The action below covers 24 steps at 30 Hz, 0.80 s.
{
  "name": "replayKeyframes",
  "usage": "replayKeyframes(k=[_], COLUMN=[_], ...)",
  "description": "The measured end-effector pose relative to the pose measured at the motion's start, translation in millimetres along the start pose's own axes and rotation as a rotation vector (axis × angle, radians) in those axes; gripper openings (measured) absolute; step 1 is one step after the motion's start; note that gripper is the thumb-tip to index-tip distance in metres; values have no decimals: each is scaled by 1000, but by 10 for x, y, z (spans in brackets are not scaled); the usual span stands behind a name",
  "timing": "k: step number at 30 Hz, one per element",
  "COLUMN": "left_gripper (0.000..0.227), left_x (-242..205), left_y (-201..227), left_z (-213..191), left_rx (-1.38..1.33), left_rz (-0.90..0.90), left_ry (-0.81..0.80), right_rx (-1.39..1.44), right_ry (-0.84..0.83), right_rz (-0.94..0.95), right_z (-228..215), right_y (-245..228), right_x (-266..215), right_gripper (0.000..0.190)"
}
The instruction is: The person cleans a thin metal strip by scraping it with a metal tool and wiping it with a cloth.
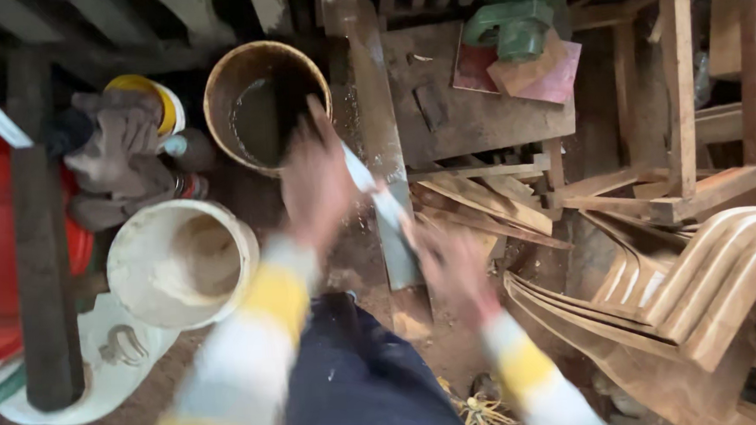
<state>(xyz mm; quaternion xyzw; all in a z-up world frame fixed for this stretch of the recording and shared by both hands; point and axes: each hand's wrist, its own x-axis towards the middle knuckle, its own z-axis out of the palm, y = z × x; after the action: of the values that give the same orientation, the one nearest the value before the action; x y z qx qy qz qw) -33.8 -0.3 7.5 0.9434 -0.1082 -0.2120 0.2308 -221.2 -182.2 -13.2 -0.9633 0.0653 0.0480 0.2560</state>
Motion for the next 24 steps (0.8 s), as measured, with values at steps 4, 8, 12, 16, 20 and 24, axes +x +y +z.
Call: replayKeyframes(k=[4,8,12,16,20,24], left_gripper=[150,143,151,145,96,143], left_x=[326,-561,-1057,-137,380,-439], left_y=[-46,169,358,30,-115,109], left_z=[-264,215,342,86,-293,160], left_rx=[1,53,-47,57,2,67], left_rz=[-7,85,145,33,-53,103], left_ry=[-110,143,108,125,-266,192], right_rx=[92,122,147,-81,92,136], right_ry=[114,14,33,190,13,40], right_rz=[-86,-39,141,-135,22,-24], right_z=[-13,-157,-224,64,42,-98], right_y=[-202,38,73,75,-106,37], right_x=[623,-478,-1107,-96,685,-307], right_gripper=[32,33,32,35,33,28])
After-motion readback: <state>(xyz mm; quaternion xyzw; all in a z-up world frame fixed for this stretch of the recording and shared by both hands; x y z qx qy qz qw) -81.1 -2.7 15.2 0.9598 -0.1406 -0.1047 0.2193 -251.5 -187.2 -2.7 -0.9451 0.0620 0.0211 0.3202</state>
